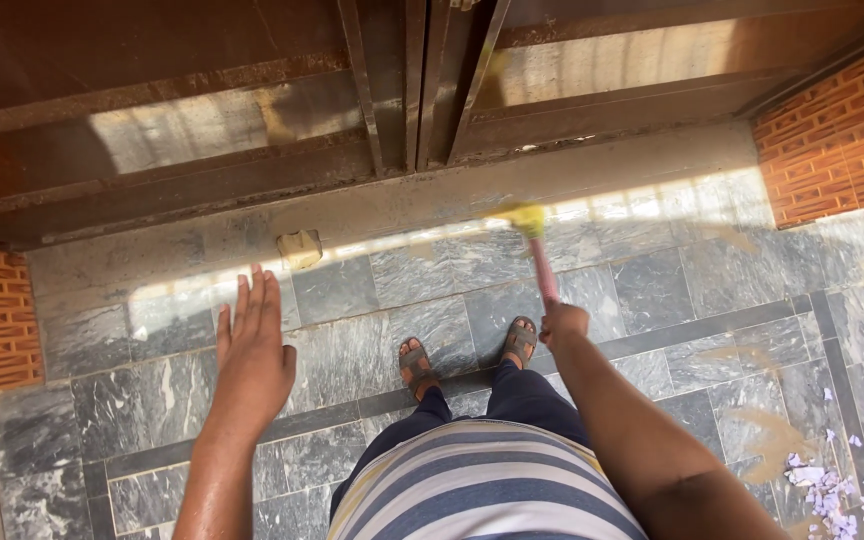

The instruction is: Sweep debris and trash on a tiled floor using a broom.

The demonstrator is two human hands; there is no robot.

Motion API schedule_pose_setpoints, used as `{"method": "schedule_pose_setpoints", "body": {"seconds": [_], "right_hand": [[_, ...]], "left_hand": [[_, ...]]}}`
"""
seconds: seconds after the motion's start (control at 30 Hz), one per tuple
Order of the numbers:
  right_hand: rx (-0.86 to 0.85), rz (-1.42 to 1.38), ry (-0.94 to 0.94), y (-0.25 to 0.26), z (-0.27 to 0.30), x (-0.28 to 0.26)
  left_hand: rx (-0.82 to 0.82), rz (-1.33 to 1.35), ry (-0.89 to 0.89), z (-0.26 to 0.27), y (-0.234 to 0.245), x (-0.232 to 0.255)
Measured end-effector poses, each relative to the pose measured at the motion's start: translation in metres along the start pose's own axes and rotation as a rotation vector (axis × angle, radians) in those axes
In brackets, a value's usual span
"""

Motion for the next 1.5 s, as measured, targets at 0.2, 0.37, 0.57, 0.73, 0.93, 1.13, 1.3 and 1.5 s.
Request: {"method": "schedule_pose_setpoints", "body": {"seconds": [0.2,0.37,0.57,0.73,0.93,1.13,1.3,1.5], "right_hand": [[0.075,-0.037,0.242,0.03,0.101,-0.047],[-0.254,-0.137,0.116,0.003,0.121,-0.027],[-0.593,0.038,-0.092,-0.049,0.175,-0.012],[-0.642,0.345,-0.002,-0.065,0.139,0.014],[-0.349,0.331,-0.082,-0.009,-0.006,0.039],[0.083,-0.013,0.014,0.108,-0.037,-0.021],[0.357,0.091,0.236,0.164,0.047,-0.083],[-0.163,-0.363,0.215,0.148,0.022,-0.04]], "left_hand": [[0.0,-0.025,-0.086,-0.022,-0.004,0.025],[-0.062,-0.046,-0.094,-0.031,-0.009,0.039],[-0.091,-0.034,-0.102,-0.032,-0.017,0.049],[-0.07,-0.059,-0.094,-0.027,-0.019,0.049],[-0.103,-0.073,-0.063,-0.027,-0.023,0.057],[-0.074,-0.087,-0.068,-0.036,-0.022,0.083],[-0.085,-0.069,-0.106,-0.053,-0.021,0.116],[-0.053,-0.059,-0.156,-0.067,-0.018,0.135]]}}
Point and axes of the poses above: each hand's wrist, its own z-axis away from the middle knuckle, its own y-axis out of the back of the hand, x = y × z, the point moved 6 cm from there along -z, towards the middle knuckle, and after that the axes turned 1 degree about -x, right-handed, at the moved point
